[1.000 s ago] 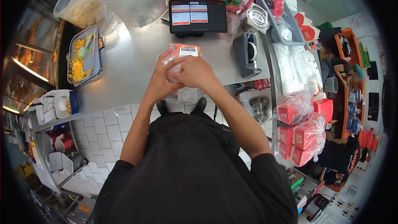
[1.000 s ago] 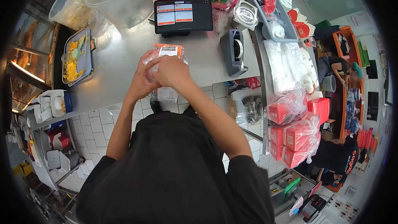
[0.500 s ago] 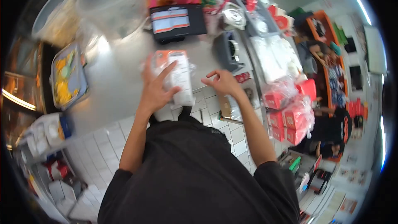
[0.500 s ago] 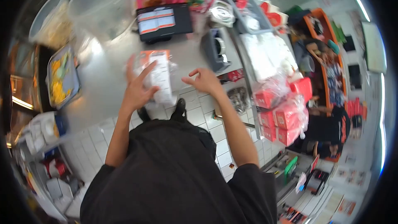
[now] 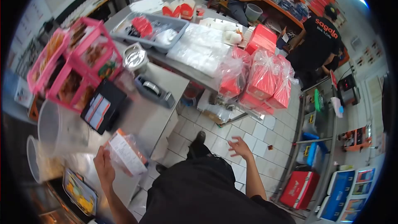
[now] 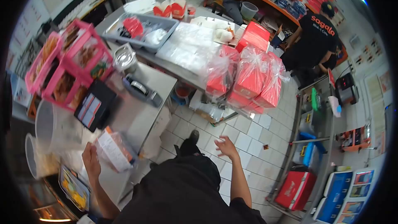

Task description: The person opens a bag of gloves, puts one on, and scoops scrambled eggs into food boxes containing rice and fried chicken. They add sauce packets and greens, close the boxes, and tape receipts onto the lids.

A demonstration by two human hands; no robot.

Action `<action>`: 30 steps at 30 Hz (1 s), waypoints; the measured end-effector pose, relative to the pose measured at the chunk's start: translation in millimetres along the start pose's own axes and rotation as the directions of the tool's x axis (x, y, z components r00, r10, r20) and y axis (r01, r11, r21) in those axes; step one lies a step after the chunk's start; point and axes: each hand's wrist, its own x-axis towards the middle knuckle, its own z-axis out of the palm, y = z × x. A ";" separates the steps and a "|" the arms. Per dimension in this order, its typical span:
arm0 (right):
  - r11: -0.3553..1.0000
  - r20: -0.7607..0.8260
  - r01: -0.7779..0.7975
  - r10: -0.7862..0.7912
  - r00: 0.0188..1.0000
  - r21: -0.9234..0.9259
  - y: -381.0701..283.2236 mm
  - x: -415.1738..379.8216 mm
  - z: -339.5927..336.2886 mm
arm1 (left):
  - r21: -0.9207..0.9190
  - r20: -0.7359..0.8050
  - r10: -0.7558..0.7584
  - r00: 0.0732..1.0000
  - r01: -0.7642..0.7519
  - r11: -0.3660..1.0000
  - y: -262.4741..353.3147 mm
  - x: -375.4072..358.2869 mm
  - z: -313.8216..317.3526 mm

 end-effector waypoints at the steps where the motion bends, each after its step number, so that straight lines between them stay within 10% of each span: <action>1: 0.998 -0.049 -0.057 0.055 0.997 -0.038 28.0 18.8 -10.8 | 0.018 0.002 0.025 1.000 -0.025 1.000 6.5 9.7 0.2; 7: 0.915 -0.045 -0.403 0.402 0.915 -0.021 187.6 76.5 -70.2 | -0.061 0.059 0.040 0.997 -0.037 0.997 130.0 82.8 12.6; 13: 0.748 0.045 -0.651 0.651 0.758 0.129 195.4 62.8 -87.1 | -0.383 -0.279 0.044 0.959 -0.154 0.911 252.2 212.9 97.3; 20: 0.750 -0.197 -0.292 0.487 0.851 0.593 155.6 56.9 -59.5 | -0.711 0.068 0.321 0.945 -0.180 0.680 356.9 405.8 306.1; 25: 0.656 -0.415 -0.111 0.588 0.694 0.746 148.9 3.7 2.4 | -0.754 0.247 0.582 0.775 -0.224 0.617 398.7 524.7 468.5; 27: 0.886 -0.516 -0.342 0.461 0.722 0.313 150.3 -28.0 28.4 | -0.740 0.169 0.565 0.808 -0.274 0.614 399.5 560.7 526.4; 30: 0.852 -0.475 -0.448 0.524 0.707 0.272 129.5 -54.5 44.4 | -0.771 0.217 0.535 0.816 -0.193 0.607 391.1 608.6 592.3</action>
